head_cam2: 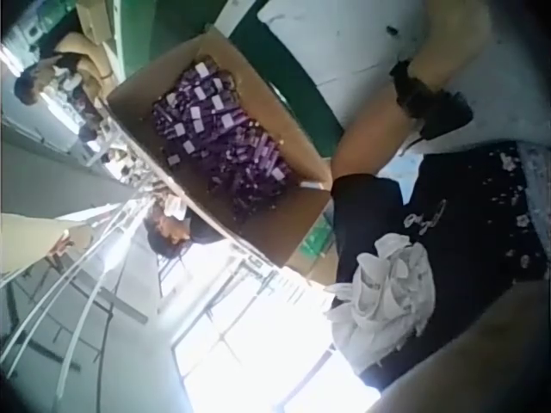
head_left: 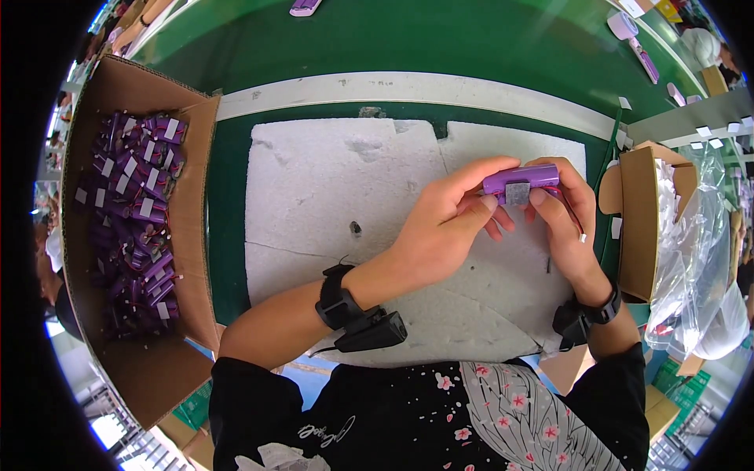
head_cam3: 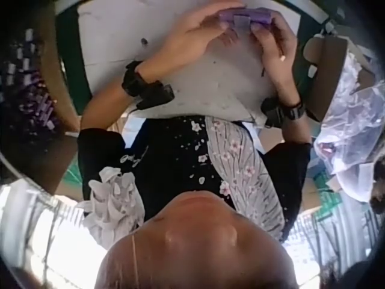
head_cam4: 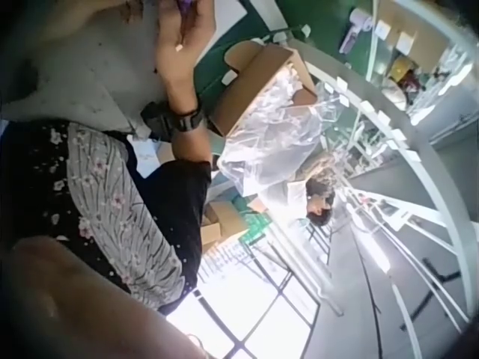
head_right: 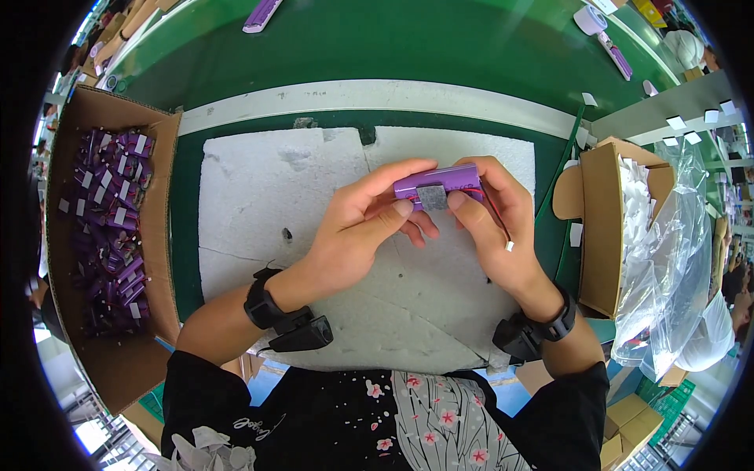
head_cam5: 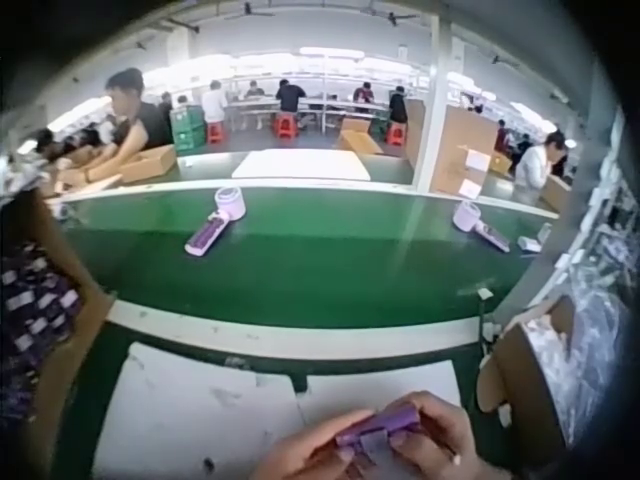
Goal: The person prepares a battery by peeling off a sticker and applying a foam pad, then plugs it into a circuit board. They then tuck the battery and wires into the handle of a fan housing before reaching for another battery.
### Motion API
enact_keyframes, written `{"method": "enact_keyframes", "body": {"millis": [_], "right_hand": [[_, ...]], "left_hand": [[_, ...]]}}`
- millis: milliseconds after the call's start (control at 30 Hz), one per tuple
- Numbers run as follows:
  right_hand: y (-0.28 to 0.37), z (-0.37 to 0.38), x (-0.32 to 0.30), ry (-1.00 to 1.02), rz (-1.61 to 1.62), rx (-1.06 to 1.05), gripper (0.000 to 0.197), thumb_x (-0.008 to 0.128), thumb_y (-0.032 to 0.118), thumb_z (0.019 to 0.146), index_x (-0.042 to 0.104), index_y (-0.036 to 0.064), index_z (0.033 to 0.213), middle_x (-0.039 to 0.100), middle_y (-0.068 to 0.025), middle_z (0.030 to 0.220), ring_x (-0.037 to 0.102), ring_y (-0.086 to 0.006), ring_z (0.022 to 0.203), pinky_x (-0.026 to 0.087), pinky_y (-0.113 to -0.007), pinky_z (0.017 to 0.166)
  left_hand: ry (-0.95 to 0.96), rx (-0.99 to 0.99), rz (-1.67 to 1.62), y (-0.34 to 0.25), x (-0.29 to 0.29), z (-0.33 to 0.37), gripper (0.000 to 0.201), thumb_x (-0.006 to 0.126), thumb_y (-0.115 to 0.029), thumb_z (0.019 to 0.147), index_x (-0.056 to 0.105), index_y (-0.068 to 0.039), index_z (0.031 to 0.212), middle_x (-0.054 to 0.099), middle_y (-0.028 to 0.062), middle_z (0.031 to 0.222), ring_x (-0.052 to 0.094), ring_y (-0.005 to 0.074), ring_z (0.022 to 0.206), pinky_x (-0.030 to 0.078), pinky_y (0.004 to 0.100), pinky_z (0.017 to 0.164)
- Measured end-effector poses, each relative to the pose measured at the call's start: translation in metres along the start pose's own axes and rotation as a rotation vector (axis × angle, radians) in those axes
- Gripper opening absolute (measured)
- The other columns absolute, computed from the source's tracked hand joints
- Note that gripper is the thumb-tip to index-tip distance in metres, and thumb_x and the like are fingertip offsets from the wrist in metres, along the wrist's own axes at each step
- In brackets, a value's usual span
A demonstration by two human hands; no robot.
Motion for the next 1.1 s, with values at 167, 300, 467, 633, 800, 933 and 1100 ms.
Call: {"method": "enact_keyframes", "body": {"millis": [167,300,467,633,800,933,1100], "right_hand": [[0.004,-0.001,0.002,-0.028,-0.027,0.017,0.02,0.058,0.008,0.092,0.055,0.0005,0.11,0.058,-0.002,0.094,0.053,-0.0069,0.077,0.043,-0.022,0.064],[0.006,0.001,0.003,-0.062,0.007,-0.005,0.019,0.059,0.01,0.093,0.055,0.0007,0.109,0.059,-0.0028,0.094,0.054,-0.0078,0.076,0.044,-0.022,0.062],[0.004,-0.002,-0.009,-0.177,0.069,-0.095,0.014,0.061,0.01,0.093,0.056,0.0006,0.102,0.058,-0.0039,0.094,0.055,-0.0095,0.071,0.043,-0.023,0.058],[0.006,-0.003,-0.015,-0.182,-0.016,-0.235,0.01,0.056,0.01,0.095,0.054,0.0003,0.098,0.056,-0.0074,0.096,0.053,-0.011,0.065,0.042,-0.024,0.053],[0.011,-0.003,-0.014,-0.202,0.0,-0.219,0.01,0.057,0.009,0.094,0.055,-0.0003,0.095,0.054,-0.0075,0.093,0.052,-0.0109,0.066,0.041,-0.024,0.053],[0.013,-0.002,-0.016,-0.22,0.053,-0.202,0.008,0.064,0.005,0.09,0.059,-0.0012,0.091,0.055,-0.006,0.089,0.053,-0.0102,0.066,0.042,-0.024,0.055],[0.014,-0.002,-0.018,-0.205,0.043,-0.19,0.009,0.065,0.005,0.089,0.06,-0.0014,0.088,0.055,-0.006,0.087,0.052,-0.01,0.066,0.042,-0.024,0.057]], "left_hand": [[-0.016,0.022,-0.007,-0.003,0.0,-0.001,0.039,0.043,-0.002,0.098,0.044,-0.001,0.137,0.058,0.0121,0.117,0.064,0.0197,0.087,0.053,0.0316,0.073],[-0.085,0.041,-0.01,-0.005,-0.006,-0.001,0.037,0.043,-0.003,0.098,0.045,-0.001,0.135,0.058,0.0126,0.115,0.064,0.0194,0.085,0.054,0.0316,0.07],[-0.119,0.027,-0.055,-0.006,-0.009,0.0,0.039,0.046,-0.002,0.096,0.043,-0.001,0.135,0.059,0.0137,0.114,0.064,0.0186,0.082,0.053,0.0306,0.066],[-0.083,-0.051,-0.002,-0.006,-0.004,-0.002,0.043,0.048,-0.001,0.094,0.041,-0.001,0.136,0.059,0.0143,0.114,0.064,0.0183,0.081,0.053,0.029,0.065],[-0.008,-0.109,0.068,-0.005,0.002,-0.002,0.049,0.051,0.0,0.092,0.038,-0.002,0.139,0.06,0.014,0.113,0.064,0.0158,0.081,0.052,0.0271,0.064],[0.019,-0.072,0.109,-0.005,0.004,-0.002,0.049,0.052,0.0,0.09,0.04,-0.001,0.138,0.061,0.0122,0.107,0.063,0.0129,0.079,0.052,0.0257,0.063],[-0.038,-0.044,0.072,-0.005,0.003,-0.003,0.047,0.052,0.002,0.088,0.045,0.0,0.134,0.064,0.0093,0.096,0.06,0.0093,0.073,0.05,0.024,0.063]]}}
Point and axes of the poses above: each hand's wrist, its own z-axis towards the middle knuckle, its own x-axis out of the palm, y = z × x, the point moved 7 cm from there along z, towards the middle knuckle
